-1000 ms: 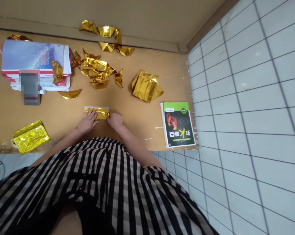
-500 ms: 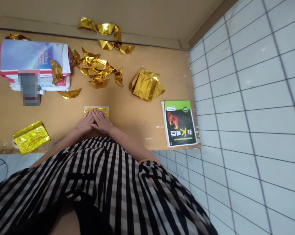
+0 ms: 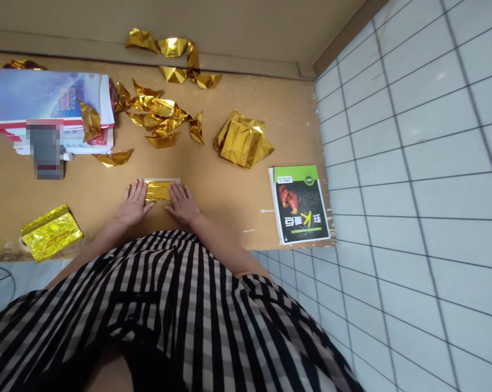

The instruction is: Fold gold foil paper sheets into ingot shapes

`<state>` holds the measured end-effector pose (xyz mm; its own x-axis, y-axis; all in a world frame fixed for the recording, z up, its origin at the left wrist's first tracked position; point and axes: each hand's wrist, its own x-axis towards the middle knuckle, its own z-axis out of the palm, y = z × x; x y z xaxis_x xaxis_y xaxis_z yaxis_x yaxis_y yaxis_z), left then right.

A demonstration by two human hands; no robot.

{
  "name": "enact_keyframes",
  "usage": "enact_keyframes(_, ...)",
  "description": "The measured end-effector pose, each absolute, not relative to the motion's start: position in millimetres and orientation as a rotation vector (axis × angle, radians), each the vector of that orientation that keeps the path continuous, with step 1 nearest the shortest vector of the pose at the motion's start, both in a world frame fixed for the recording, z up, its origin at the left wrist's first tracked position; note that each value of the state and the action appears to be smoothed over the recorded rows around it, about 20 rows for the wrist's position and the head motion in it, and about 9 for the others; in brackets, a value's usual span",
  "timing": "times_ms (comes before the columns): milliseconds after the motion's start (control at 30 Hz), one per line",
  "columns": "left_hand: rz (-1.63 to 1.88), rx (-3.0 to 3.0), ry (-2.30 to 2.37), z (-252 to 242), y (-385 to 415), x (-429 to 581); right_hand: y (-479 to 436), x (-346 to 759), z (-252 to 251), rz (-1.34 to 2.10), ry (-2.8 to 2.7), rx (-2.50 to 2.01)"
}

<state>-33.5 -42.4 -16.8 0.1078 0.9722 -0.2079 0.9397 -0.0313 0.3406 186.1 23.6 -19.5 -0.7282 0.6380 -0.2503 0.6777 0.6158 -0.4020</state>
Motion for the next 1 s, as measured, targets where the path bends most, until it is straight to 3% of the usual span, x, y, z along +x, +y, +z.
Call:
enact_keyframes(300, 0.062, 2.142, 1.585, -9.3, -31.6, 19.0, 23.4, 186.5, -22.7, -0.74, 2.761, 1.121)
enact_keyframes(700, 0.008, 2.078, 1.726, -17.1, -49.4, -21.8, 24.3, 186.5, -25.5, -0.731, 2.773, 1.128)
enact_keyframes(1000, 0.264, 1.968, 1.814, -10.5, -47.9, -27.9, 28.9, 187.9, -16.8, -0.783, 2.762, 1.146)
